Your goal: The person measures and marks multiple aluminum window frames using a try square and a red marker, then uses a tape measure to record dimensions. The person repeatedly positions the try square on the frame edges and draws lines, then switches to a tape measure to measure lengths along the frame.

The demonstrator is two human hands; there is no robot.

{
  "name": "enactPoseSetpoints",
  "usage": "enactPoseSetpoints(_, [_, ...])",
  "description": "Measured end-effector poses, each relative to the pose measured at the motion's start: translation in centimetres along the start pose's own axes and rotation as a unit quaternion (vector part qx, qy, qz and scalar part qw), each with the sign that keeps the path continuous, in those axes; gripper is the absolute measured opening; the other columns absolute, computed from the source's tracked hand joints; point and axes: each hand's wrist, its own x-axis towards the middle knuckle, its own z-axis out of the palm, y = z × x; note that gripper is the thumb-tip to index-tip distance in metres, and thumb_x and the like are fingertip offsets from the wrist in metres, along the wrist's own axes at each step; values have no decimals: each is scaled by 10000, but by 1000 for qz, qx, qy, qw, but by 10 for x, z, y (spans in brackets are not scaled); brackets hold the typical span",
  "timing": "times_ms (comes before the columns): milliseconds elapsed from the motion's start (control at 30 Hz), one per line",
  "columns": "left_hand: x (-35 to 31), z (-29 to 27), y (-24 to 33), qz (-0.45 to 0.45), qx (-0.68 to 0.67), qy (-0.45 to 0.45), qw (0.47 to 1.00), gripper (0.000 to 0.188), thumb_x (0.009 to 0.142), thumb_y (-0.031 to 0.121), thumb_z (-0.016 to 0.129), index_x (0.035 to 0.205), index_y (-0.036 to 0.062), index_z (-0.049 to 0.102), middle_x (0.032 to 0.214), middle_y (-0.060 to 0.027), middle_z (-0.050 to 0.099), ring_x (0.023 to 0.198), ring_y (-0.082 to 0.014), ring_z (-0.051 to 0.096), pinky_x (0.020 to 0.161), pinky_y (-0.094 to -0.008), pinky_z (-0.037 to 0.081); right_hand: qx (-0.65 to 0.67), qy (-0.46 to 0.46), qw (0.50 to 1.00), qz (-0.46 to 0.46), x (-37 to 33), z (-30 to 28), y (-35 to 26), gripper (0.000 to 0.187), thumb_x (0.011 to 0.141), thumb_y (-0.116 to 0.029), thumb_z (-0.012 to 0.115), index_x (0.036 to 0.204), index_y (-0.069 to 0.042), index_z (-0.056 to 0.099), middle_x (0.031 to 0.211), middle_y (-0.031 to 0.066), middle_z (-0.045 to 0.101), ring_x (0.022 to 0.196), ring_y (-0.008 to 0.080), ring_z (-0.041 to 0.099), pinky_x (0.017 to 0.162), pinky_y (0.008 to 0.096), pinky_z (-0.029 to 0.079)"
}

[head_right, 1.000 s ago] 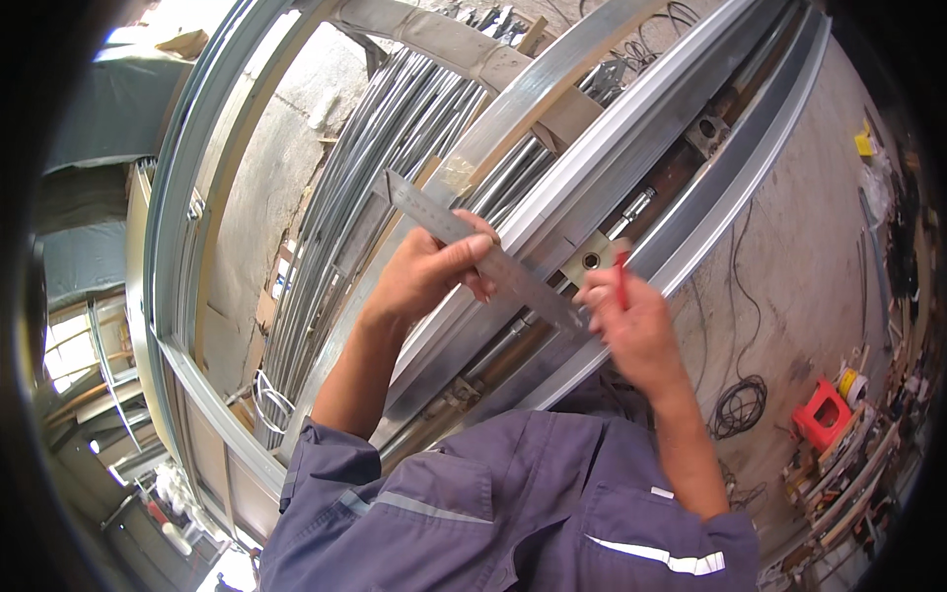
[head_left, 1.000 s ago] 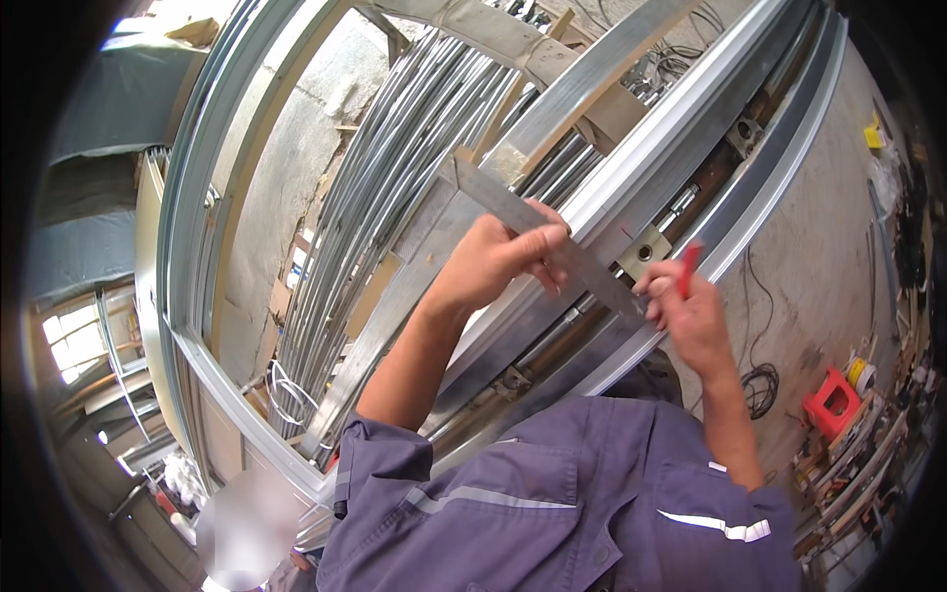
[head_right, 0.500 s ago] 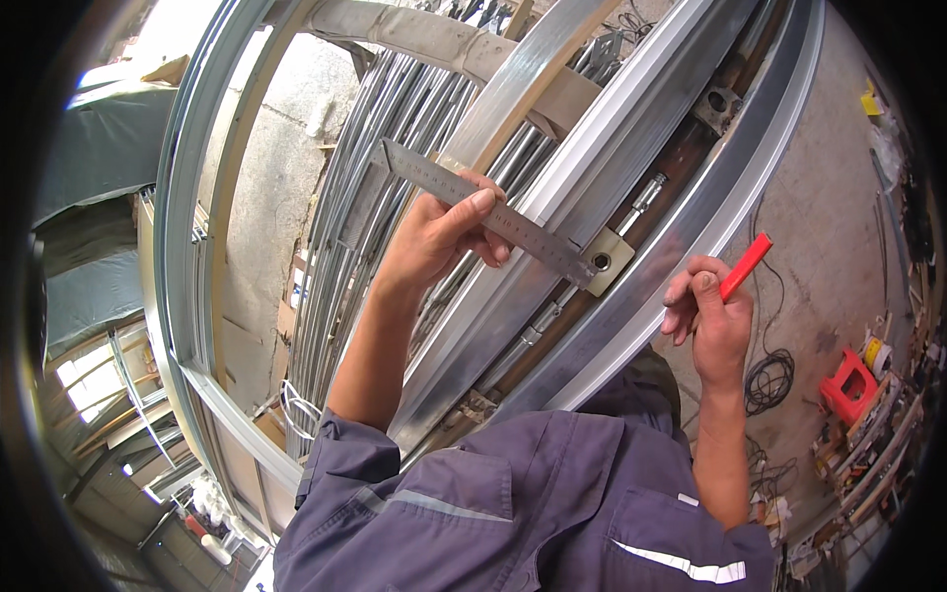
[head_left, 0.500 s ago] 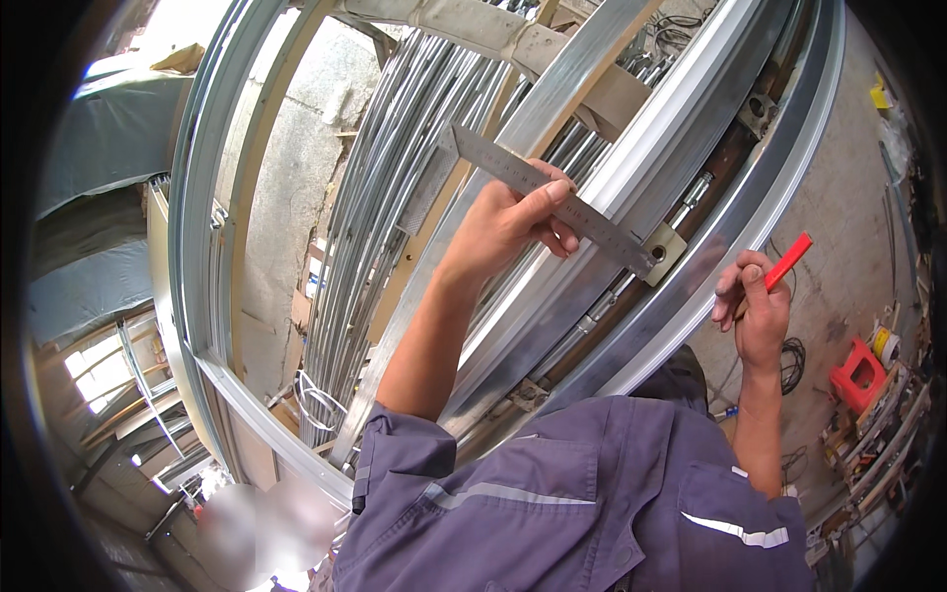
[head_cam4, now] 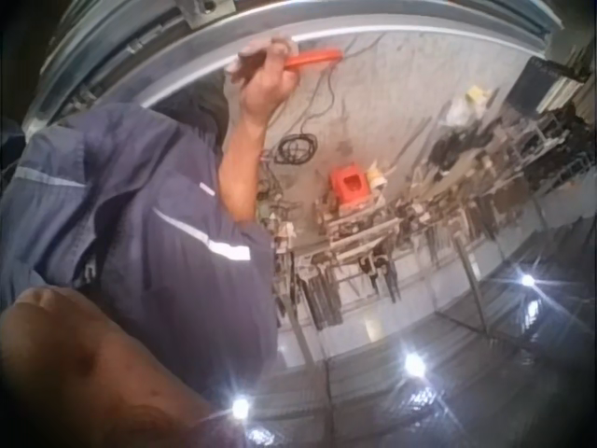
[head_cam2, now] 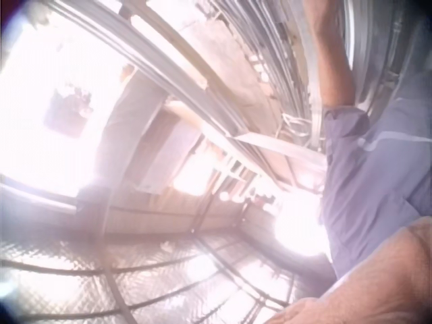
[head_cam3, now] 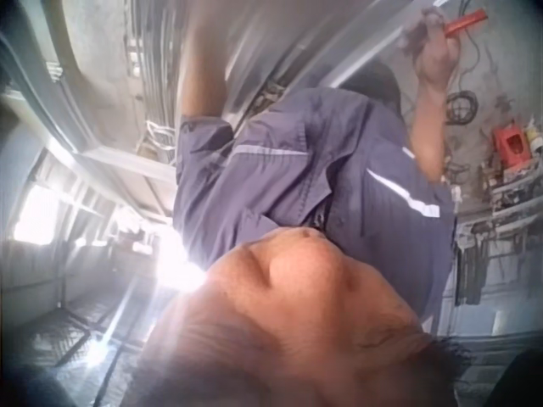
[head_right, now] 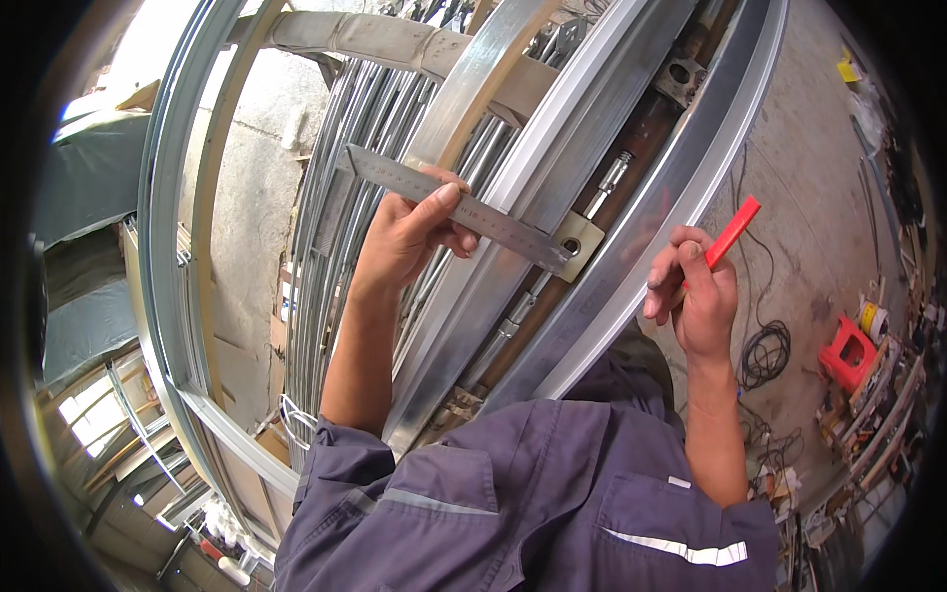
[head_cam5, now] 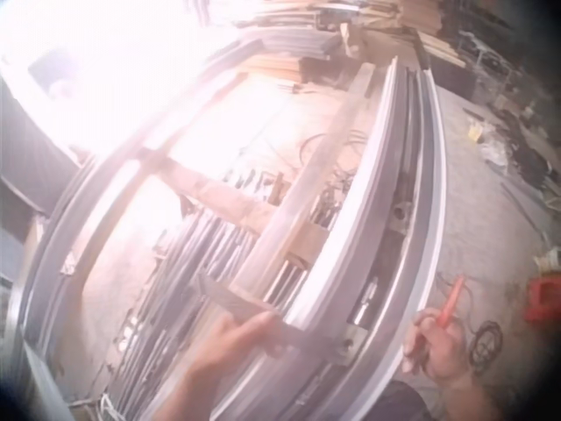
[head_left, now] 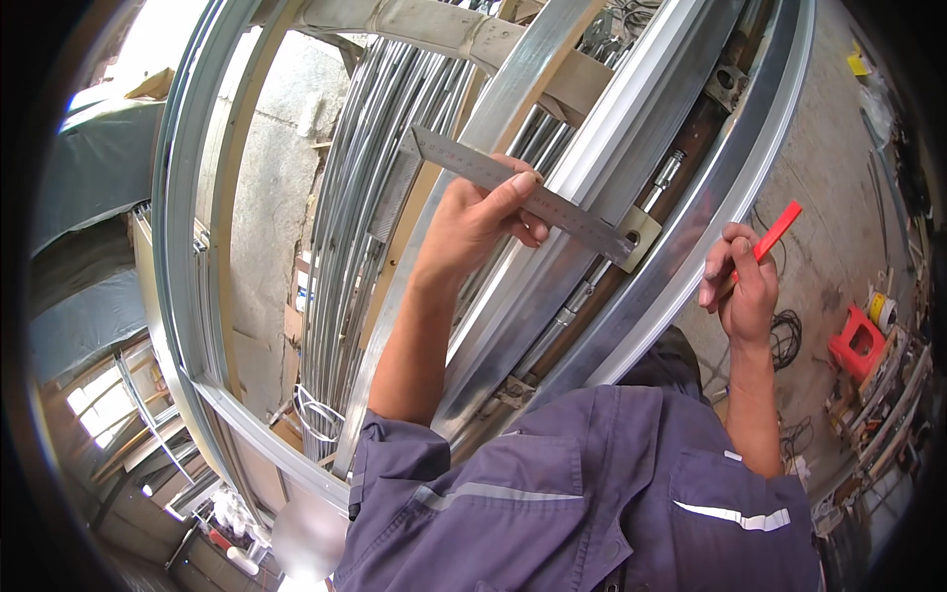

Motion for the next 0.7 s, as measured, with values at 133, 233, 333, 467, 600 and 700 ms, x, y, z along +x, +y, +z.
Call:
enactPoseSetpoints(133, [-1,3,2,15,30,4,999,269,1023,220,562,1101,-38,546,786,-156,679,646,-197,708,536,-266,600,18,-1,1000,6,2,-1,0,291,1068,-259,447,1185,-23,569,762,101,644,458,168,600,341,246,408])
enactPoseSetpoints(233, [-1,3,4,20,29,2,999,271,1029,231,550,1089,-34,546,774,-156,674,643,-196,706,532,-264,596,11,8,1000,22,2,1,-2,285,1072,-259,429,1183,-35,565,753,101,617,436,183,573,349,267,409])
enactPoseSetpoints(333, [0,3,4,23,30,0,999,272,1034,236,541,1085,-31,547,771,-159,672,642,-196,705,531,-265,594,6,4,1000,21,3,0,-2,289,1071,-260,432,1196,-37,565,751,104,619,438,187,579,345,270,409])
enactPoseSetpoints(467, [3,1,4,7,30,-5,1000,272,1038,237,532,1097,-29,546,776,-155,672,642,-197,704,541,-275,598,28,10,999,27,3,1,-3,263,1059,-225,446,1143,0,556,747,118,646,454,187,611,345,256,430])
enactPoseSetpoints(600, [6,-1,0,4,22,-16,1000,272,1041,233,525,1107,-31,541,772,-150,666,645,-199,707,549,-282,604,29,7,999,32,5,2,-5,271,1052,-235,467,1146,3,555,742,114,648,450,184,607,343,260,417])
enactPoseSetpoints(700, [6,-2,3,3,24,-11,1000,269,1039,225,529,1112,-34,535,767,-152,665,643,-202,711,557,-283,609,20,20,999,35,3,2,-5,284,1045,-247,482,1153,7,549,734,114,647,439,190,602,339,263,413])
